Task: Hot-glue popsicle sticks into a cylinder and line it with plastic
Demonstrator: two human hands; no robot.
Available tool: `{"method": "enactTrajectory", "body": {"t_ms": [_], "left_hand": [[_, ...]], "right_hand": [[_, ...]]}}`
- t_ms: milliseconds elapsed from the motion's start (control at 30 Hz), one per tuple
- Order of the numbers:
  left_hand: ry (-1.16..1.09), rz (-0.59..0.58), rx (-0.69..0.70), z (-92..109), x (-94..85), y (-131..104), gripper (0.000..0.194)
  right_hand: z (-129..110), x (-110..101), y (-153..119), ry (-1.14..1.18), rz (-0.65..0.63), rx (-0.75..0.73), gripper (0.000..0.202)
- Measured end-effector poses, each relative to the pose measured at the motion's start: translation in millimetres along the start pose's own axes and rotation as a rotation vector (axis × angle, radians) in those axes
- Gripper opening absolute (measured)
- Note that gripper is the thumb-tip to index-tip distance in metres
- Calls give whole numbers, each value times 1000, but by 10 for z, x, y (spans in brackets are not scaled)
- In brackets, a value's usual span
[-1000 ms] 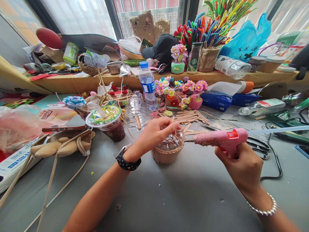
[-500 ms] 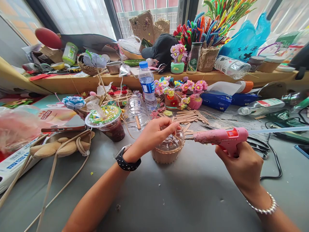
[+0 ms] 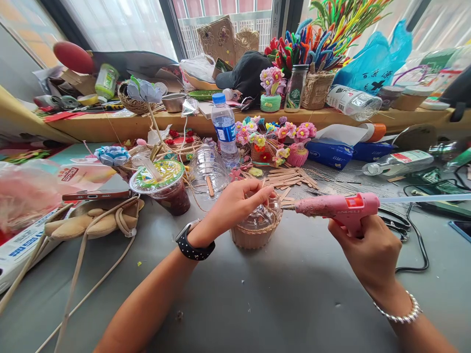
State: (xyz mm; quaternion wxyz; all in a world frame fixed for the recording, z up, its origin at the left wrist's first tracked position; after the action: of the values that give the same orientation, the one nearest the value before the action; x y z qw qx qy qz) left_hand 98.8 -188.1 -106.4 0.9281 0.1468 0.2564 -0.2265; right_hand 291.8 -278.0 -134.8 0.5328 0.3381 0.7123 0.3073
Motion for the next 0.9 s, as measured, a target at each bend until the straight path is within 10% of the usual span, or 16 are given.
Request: {"method": "enactTrajectory", "body": {"t_ms": [900], "left_hand": [[12, -7, -14, -1, 2, 3, 33]], "right_hand": [[24, 5, 25, 17, 16, 5, 9]]}}
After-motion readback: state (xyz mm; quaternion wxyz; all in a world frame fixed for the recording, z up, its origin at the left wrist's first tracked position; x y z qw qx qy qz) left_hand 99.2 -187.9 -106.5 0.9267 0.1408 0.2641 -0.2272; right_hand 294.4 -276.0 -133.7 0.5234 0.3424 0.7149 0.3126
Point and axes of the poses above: each hand's wrist, its own y-axis towards the middle knuckle, its own x-axis out of the palm, z = x × y, the point moved 8 cm from there along y, towards the middle knuckle, and after that the axes turned 1 degree about x, right-handed, at the moved point
